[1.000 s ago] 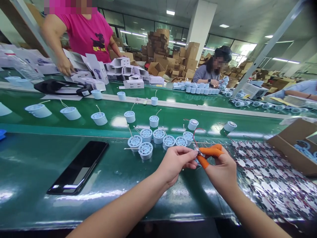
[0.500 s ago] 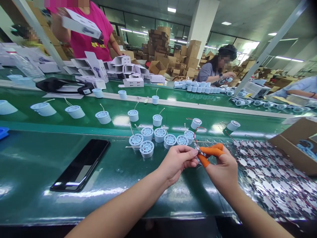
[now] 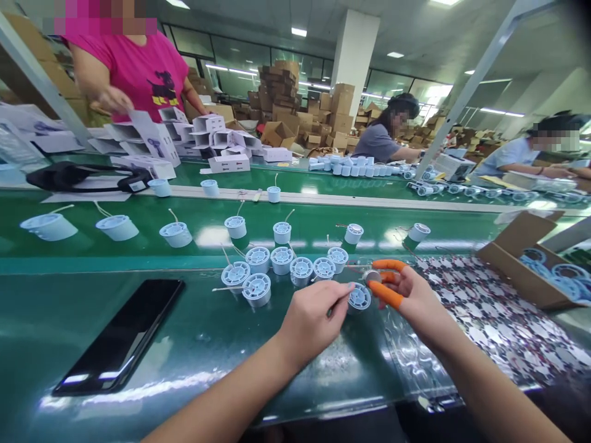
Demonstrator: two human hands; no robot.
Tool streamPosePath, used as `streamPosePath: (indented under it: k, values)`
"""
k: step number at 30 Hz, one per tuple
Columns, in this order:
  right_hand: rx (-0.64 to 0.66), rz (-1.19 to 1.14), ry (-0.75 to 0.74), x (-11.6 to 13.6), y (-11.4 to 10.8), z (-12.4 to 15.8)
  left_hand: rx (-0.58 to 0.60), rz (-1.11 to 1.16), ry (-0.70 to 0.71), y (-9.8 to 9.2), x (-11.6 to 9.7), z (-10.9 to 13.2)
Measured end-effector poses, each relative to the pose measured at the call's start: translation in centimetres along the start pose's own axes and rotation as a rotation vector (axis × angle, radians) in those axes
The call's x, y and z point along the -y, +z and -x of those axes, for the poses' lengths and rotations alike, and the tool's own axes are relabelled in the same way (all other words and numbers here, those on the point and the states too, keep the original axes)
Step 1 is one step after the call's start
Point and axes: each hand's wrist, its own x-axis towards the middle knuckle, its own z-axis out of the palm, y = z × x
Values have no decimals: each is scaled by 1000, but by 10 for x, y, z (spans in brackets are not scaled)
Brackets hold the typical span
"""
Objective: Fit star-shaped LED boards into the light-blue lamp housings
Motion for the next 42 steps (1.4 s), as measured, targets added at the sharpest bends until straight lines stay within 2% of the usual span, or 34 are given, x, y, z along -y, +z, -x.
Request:
streamPosePath:
  k: [2, 6, 9, 12, 14, 17, 21, 24, 28, 32, 35, 38, 40, 42]
  values:
    - [81, -39, 27, 5, -2, 3, -37, -99, 94, 1, 5, 1]
    - [206, -4, 24, 8, 0, 10, -17, -216, 147, 5, 15, -2]
    - [195, 124, -42, 2, -1, 11, 19, -382, 212, 4, 21, -6]
    - [175, 343, -182, -4, -7, 7, 16, -514, 253, 3, 27, -10]
    - [213, 494, -317, -7, -15, 2, 24, -506, 227, 4, 29, -11]
    - [324, 656, -499, -12, -30, -10, 33, -479, 99, 8, 34, -13]
    - [429, 693, -555, -24, -40, -24, 136, -604, -76, 17, 43, -17]
    - [432, 663, -501, -29, -35, -25, 223, -669, -100, 22, 50, -20]
    - [339, 658, -364, -28, -20, -17, 245, -729, -32, 25, 53, -20]
    - [275, 751, -265, -23, -8, -6, 313, -643, 0, 27, 52, -13]
    - [301, 787, -248, -17, -5, 3, 282, -607, -58, 31, 53, -9]
    - [223, 532, -93, -13, -7, 7, 229, -619, -31, 34, 57, -7]
    - [216, 217, 67, -13, -10, 6, 233, -618, 83, 33, 57, -7]
    - [240, -62, 182, -16, -11, 3, 183, -682, 220, 29, 50, -5]
